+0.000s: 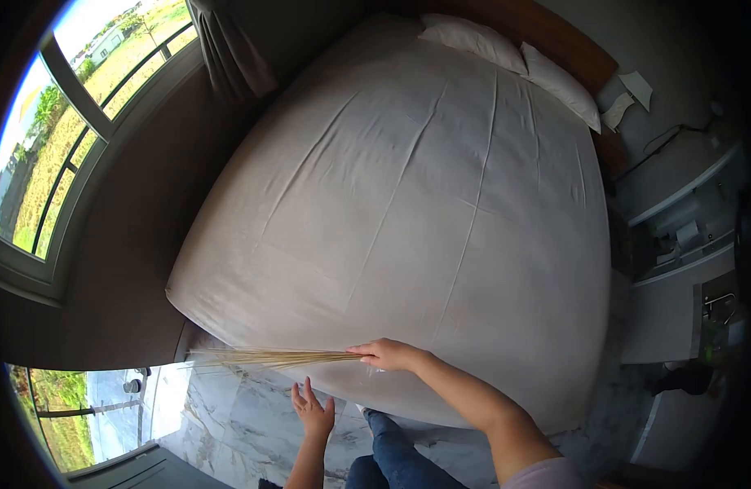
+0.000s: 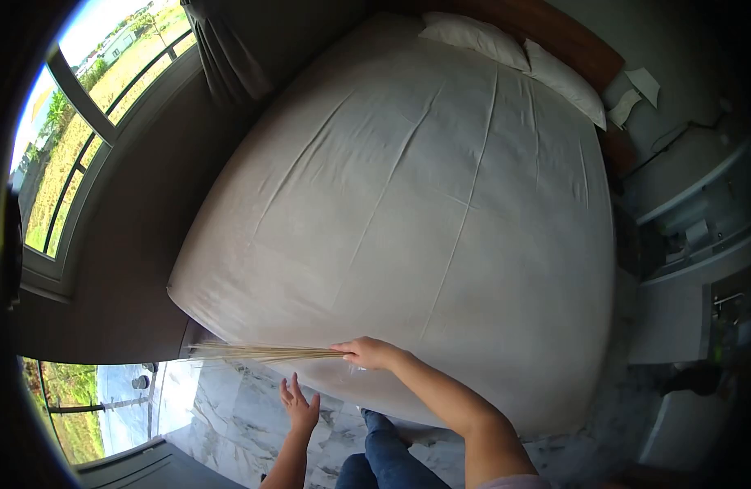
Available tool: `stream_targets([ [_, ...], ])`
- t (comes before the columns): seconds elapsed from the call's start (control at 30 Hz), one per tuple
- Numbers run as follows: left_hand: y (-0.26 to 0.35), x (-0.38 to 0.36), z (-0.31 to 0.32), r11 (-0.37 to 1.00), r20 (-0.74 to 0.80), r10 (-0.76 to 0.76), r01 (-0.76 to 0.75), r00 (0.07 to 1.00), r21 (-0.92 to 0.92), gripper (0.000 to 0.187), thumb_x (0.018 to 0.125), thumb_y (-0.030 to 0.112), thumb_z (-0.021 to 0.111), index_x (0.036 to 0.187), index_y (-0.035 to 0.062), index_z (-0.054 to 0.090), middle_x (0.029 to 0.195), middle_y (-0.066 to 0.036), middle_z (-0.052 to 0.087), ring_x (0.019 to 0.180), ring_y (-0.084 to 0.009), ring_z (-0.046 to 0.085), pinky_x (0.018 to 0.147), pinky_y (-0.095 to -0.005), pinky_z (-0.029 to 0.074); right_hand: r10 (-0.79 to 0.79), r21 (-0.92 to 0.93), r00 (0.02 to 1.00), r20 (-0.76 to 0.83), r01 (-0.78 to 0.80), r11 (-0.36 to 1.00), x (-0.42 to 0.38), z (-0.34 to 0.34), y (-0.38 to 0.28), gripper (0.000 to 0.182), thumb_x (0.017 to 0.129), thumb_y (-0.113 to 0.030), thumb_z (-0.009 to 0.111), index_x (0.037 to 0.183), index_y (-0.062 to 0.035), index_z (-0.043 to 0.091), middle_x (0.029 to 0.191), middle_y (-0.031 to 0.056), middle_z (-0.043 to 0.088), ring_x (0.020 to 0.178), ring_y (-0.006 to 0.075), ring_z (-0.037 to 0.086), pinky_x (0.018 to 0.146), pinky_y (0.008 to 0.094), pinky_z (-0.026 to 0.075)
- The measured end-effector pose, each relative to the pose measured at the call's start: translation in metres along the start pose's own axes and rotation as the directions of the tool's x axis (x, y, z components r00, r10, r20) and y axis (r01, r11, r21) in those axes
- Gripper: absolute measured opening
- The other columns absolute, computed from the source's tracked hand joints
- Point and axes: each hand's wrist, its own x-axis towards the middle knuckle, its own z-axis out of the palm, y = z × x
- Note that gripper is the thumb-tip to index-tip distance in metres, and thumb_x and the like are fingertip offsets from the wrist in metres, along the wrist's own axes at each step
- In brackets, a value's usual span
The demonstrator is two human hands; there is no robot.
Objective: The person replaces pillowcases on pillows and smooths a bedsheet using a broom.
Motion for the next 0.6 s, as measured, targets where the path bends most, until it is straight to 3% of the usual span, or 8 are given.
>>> stream_targets([
  [0.1, 0.016, 0.048, -0.018, 0.995, -0.028, -0.005, 0.008, 1.0, 0.098, 0.077, 0.073, 0.025, 0.061, 0.138, 0.0183, 0.02, 0.14, -0.021, 0.007, 0.128, -0.0409, 0.011, 0.101, -0.0514, 0.017, 0.006, 0.128, 0.798, -0.603, 0.089, 0.988, -0.005, -0.062, 0.033, 0.042, 0.088, -0.017, 0.049, 0.128, -0.0092, 0.041, 0.119, 0.0143, 0.053, 0.107, 0.0206, 0.053, 0.089, 0.0288, 0.04],
  [0.13, 0.015, 0.061, -0.02, 0.989, -0.011, -0.043, 0.044, 0.999, 0.138, 0.078, 0.074, 0.027, 0.06, 0.139, 0.0205, 0.017, 0.142, -0.02, 0.003, 0.129, -0.04, 0.008, 0.101, -0.0529, 0.016, 0.322, 0.335, 0.61, -0.724, -0.098, 0.937, -0.013, -0.098, 0.056, 0.042, 0.089, -0.017, 0.048, 0.129, -0.0081, 0.04, 0.118, 0.0142, 0.054, 0.103, 0.0204, 0.054, 0.086, 0.0289, 0.041],
  [0.17, 0.015, 0.07, -0.023, 0.988, -0.001, -0.079, 0.079, 0.997, 0.135, 0.078, 0.074, 0.027, 0.06, 0.139, 0.0204, 0.017, 0.142, -0.02, 0.003, 0.129, -0.0397, 0.008, 0.101, -0.0529, 0.015, 0.362, 0.342, 0.304, -0.881, -0.119, 0.932, -0.017, -0.132, 0.082, 0.042, 0.089, -0.015, 0.047, 0.13, -0.0105, 0.038, 0.073, -0.0012, 0.049, 0.056, 0.0058, 0.042, 0.049, 0.0203, 0.038],
  [0.23, 0.016, 0.084, -0.031, 0.98, 0.015, -0.158, 0.155, 0.987, 0.126, 0.078, 0.075, 0.028, 0.06, 0.139, 0.0201, 0.017, 0.142, -0.02, 0.002, 0.129, -0.0392, 0.007, 0.101, -0.0529, 0.015, 0.544, 0.54, -0.081, -0.836, -0.306, 0.784, -0.025, -0.207, 0.111, 0.041, 0.087, -0.012, 0.036, 0.127, -0.0043, 0.038, 0.107, 0.0187, 0.057, 0.085, 0.0273, 0.06, 0.071, 0.0331, 0.048],
  [0.3, 0.009, 0.088, -0.035, 0.976, 0.055, -0.17, 0.161, 0.984, 0.149, 0.078, 0.075, 0.029, 0.06, 0.139, 0.0197, 0.016, 0.142, -0.019, 0.002, 0.129, -0.0392, 0.007, 0.101, -0.0523, 0.014, 0.706, 0.736, -0.217, -0.674, -0.283, 0.615, -0.024, -0.27, 0.235, 0.032, 0.084, -0.008, 0.035, 0.114, -0.0038, 0.047, 0.089, 0.0162, 0.06, 0.062, 0.0244, 0.059, 0.052, 0.0329, 0.048],
  [0.37, -0.005, 0.087, -0.035, 0.975, 0.077, -0.163, 0.148, 0.984, 0.165, 0.079, 0.075, 0.029, 0.06, 0.139, 0.0193, 0.015, 0.142, -0.019, 0.002, 0.129, -0.0393, 0.007, 0.102, -0.0519, 0.014, 0.789, 0.792, -0.07, -0.61, -0.036, 0.609, 0.026, -0.283, 0.155, 0.021, 0.078, -0.001, 0.033, 0.091, -0.0084, 0.049, 0.055, 0.0038, 0.044, 0.037, 0.0147, 0.039, 0.032, 0.0278, 0.031],
  [0.5, -0.028, 0.075, -0.032, 0.977, 0.111, -0.14, 0.119, 0.984, 0.18, 0.08, 0.074, 0.029, 0.06, 0.139, 0.0181, 0.016, 0.141, -0.021, 0.002, 0.129, -0.0396, 0.008, 0.102, -0.0513, 0.014, 0.465, 0.44, 0.518, -0.718, -0.179, 0.88, 0.177, -0.239, 0.106, 0.01, 0.085, -0.013, 0.043, 0.09, -0.0071, 0.048, 0.056, -0.001, 0.043, 0.04, 0.0105, 0.039, 0.035, 0.0266, 0.033],
  [0.6, -0.031, 0.074, -0.037, 0.975, 0.126, -0.156, 0.132, 0.98, 0.18, 0.079, 0.074, 0.03, 0.061, 0.139, 0.0173, 0.016, 0.141, -0.022, 0.002, 0.129, -0.0397, 0.008, 0.102, -0.0511, 0.014, 0.388, 0.16, 0.88, -0.275, -0.356, 0.921, 0.226, -0.147, 0.018, 0.045, 0.085, -0.018, 0.044, 0.129, -0.016, 0.041, 0.085, 0.0103, 0.058, 0.072, 0.018, 0.054, 0.065, 0.0325, 0.044],
])
